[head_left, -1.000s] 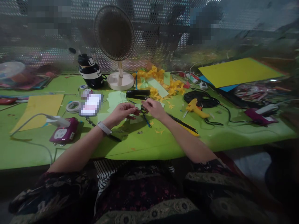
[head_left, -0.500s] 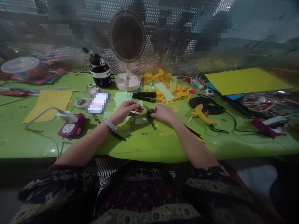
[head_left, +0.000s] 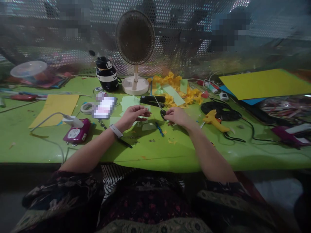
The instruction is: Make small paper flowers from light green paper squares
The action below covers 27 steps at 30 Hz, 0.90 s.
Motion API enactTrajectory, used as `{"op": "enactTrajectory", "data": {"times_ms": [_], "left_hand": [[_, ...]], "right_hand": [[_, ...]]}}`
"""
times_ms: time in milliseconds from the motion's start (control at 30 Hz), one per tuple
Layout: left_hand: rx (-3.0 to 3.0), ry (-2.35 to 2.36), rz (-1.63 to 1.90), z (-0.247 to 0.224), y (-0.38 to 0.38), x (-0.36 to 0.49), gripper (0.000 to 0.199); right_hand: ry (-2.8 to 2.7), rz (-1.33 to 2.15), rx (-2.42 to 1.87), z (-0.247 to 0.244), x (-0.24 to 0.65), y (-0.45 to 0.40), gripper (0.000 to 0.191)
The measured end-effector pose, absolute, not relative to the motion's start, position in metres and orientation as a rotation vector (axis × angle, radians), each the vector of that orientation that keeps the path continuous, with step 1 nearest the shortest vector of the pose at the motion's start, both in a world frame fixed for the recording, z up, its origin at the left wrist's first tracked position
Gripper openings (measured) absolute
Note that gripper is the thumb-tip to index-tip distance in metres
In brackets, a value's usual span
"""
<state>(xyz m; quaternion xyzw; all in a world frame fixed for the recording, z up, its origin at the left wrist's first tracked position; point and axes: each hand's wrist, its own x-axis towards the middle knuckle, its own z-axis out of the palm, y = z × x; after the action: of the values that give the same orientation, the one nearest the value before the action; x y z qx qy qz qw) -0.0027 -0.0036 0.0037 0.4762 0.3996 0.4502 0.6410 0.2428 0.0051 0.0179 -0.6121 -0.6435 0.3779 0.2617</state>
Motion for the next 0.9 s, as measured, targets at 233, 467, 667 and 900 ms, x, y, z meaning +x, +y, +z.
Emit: {"op": "enactTrajectory", "data": {"times_ms": [233, 467, 667, 900], "left_hand": [[1.050, 0.870, 1.099, 0.003, -0.005, -0.002, 0.028], [0.992, 0.846, 1.201, 0.011, -0.008, 0.001, 0.030], [0.954, 0.772, 1.233, 0.012, -0.010, 0.003, 0.026], [0.931, 0.747, 1.242, 0.010, -0.009, 0.004, 0.023]], "right_hand": [[-1.445, 1.331, -1.357, 0.023, 0.228, -0.008, 0.036], [-1.496, 1.472, -1.294, 0.022, 0.211, -0.025, 0.049], [-1.527, 1.495, -1.316, 0.028, 0.206, -0.031, 0.047], [-1.564, 1.531, -1.255, 0.022, 0.206, -0.028, 0.046]]}}
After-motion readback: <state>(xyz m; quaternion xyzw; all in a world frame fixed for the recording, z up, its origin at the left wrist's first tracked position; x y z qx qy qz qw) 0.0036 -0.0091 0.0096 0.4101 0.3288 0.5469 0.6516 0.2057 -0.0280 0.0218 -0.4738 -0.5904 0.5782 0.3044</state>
